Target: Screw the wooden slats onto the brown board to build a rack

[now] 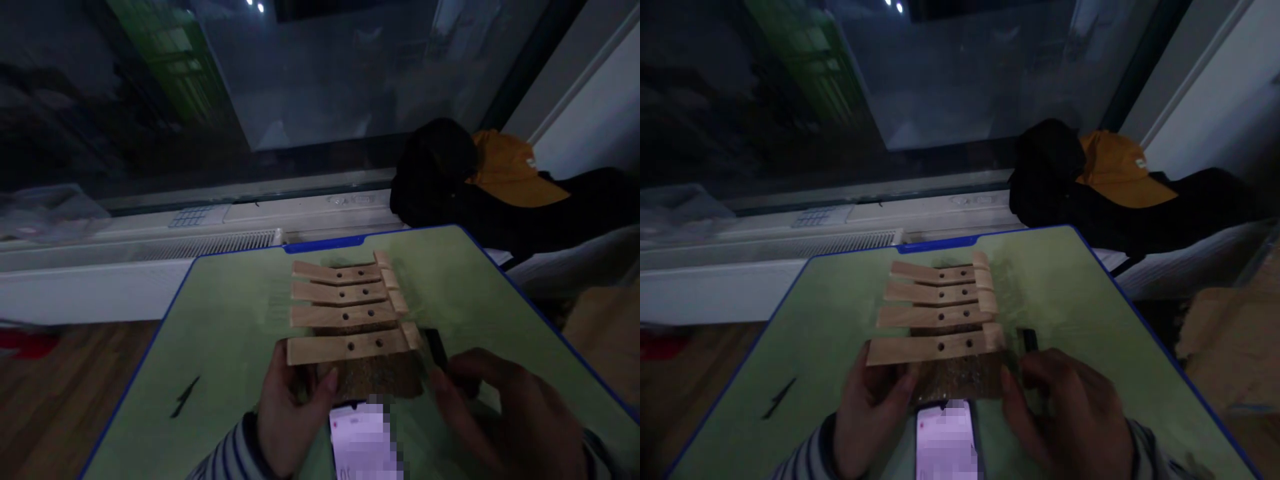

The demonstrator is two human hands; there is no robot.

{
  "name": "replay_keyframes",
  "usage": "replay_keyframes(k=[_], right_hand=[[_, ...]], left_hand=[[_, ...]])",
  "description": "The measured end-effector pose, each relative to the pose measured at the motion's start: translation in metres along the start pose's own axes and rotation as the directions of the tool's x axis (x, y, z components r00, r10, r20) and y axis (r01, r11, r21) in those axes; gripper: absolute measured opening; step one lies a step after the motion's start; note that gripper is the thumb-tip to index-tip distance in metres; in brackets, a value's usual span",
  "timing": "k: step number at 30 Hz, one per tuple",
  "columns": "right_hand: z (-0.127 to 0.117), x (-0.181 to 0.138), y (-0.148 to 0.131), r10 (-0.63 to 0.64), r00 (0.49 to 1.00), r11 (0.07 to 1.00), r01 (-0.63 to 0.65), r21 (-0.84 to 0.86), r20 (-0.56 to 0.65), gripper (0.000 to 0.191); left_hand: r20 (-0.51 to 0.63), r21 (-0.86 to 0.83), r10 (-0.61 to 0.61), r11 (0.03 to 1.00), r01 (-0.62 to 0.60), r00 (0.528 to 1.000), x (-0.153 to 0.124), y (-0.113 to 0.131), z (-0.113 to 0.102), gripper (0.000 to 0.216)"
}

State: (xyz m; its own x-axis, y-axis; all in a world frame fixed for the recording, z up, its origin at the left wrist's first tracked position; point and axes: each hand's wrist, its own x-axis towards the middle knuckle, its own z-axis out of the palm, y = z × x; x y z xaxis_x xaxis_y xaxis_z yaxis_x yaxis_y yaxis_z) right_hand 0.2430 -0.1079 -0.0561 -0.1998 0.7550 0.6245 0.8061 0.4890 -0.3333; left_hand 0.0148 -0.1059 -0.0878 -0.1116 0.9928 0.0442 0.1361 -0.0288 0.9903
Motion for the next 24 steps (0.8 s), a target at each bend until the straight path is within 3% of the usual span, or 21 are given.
replay_keyframes(k=[7, 12, 15, 18, 21, 24], right_hand=[[0.001, -0.001, 0.015, -0.158, 0.98, 0.982, 0.143, -0.122, -0.12, 0.008], [0.002, 0.0, 0.022, -0.228, 0.966, 0.973, 0.221, -0.069, -0.119, 0.009], [0.002, 0.006, 0.017, -0.34, 0.939, 0.937, 0.335, -0.1, -0.047, 0.013], [0.002, 0.015, 0.001, -0.453, 0.891, 0.889, 0.449, -0.091, -0.037, 0.024], [0.004, 0.023, -0.025, -0.589, 0.807, 0.808, 0.588, -0.045, -0.046, 0.035], [0.011, 0.027, -0.057, -0.647, 0.751, 0.762, 0.643, 0.078, 0.133, 0.038]], left_hand=[[-0.04, 0.014, 0.05, 0.999, -0.049, 0.998, 0.008, -0.004, 0.006, 0.022], [-0.106, 0.127, 0.066, 0.991, -0.053, 0.992, 0.006, -0.009, 0.003, 0.02], [-0.084, 0.231, 0.051, 0.972, -0.031, 0.995, -0.002, -0.009, -0.006, 0.014], [-0.025, 0.369, 0.017, 0.93, -0.007, 1.0, -0.018, -0.006, -0.026, 0.012], [0.033, 0.517, -0.028, 0.856, 0.007, 0.999, -0.035, -0.003, -0.06, 0.017], [0.019, 0.633, -0.073, 0.773, 0.044, 0.997, -0.047, 0.0, -0.102, 0.025]])
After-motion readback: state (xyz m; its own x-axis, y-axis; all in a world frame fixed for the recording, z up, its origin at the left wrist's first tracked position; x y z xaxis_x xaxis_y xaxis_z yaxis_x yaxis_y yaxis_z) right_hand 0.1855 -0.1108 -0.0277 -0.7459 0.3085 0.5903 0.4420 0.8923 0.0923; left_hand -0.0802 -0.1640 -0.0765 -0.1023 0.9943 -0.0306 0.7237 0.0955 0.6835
